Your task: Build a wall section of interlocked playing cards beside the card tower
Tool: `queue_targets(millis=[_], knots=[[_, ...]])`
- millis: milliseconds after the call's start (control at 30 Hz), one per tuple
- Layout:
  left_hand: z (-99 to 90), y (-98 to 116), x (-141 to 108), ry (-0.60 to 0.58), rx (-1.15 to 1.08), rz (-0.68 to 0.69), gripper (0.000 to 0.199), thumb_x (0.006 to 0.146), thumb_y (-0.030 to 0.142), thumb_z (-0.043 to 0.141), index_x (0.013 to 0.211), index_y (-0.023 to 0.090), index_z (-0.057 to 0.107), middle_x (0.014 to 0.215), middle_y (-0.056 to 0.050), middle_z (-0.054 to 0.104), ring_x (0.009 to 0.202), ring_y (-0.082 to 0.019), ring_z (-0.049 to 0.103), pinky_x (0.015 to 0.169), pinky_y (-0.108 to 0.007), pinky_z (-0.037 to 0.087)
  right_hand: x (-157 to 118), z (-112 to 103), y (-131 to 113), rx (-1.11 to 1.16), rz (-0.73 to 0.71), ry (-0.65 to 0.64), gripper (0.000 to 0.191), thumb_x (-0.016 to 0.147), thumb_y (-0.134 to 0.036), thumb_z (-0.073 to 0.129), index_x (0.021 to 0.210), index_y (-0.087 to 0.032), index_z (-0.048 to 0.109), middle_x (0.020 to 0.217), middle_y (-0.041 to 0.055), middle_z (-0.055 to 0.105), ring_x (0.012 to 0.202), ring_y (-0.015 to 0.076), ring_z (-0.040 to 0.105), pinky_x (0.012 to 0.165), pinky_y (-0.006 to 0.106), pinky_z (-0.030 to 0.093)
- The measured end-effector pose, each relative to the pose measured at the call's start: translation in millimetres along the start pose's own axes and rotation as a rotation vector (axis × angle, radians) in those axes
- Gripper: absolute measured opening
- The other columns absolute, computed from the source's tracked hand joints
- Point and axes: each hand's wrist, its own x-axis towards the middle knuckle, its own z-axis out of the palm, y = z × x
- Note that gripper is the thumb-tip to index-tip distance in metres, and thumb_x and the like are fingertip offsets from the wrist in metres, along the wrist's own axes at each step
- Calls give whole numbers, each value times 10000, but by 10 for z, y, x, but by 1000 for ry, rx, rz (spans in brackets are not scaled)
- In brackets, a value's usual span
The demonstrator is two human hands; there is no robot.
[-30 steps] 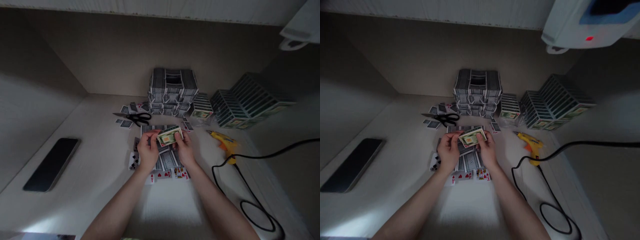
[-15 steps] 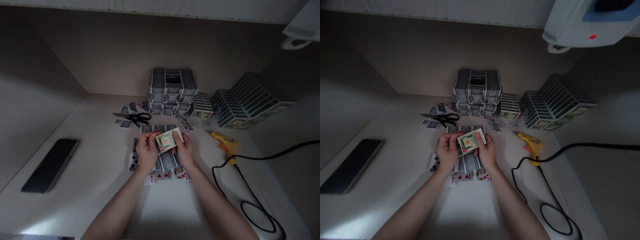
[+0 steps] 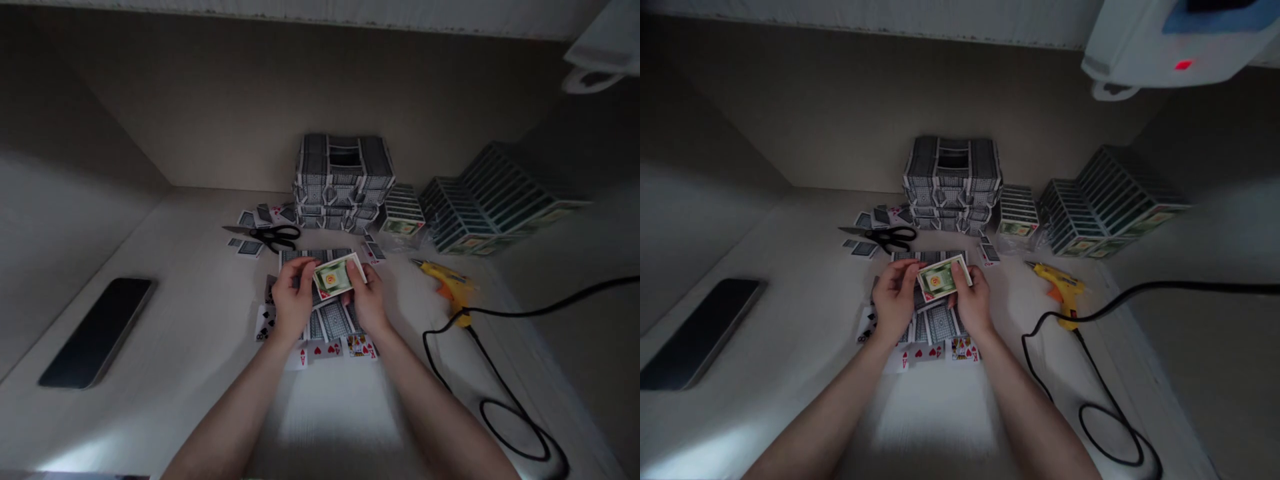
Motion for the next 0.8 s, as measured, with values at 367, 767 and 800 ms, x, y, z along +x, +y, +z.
queue_targets(millis=[367,767,800], knots=[[19,-28,17,72,-47,-11,122,710,257,654,792,174,618,755,-14,664,721,-128,626,703,-254,486,-11,4,-23,-26,-19,-6,355,742,-531,568,692,-194,469,423,-83,469,314,60,398,318,172,304],[17,58,-2,36,-155,4,161,732,232,644,835,174,534,821,-36,677,751,-130,643,700,-250,482,113,-2,18,306,47,38,399,710,-565,586,858,-205,496,622,-21,649,385,115,567,344,212,408],[15,62,-9,19,-187,1,160,745,236,632,844,177,522,819,-40,679,768,-138,650,701,-253,484,117,-3,14,327,51,43,405,702,-565,595,855,-203,497,620,-19,651,383,115,567,343,213,413]])
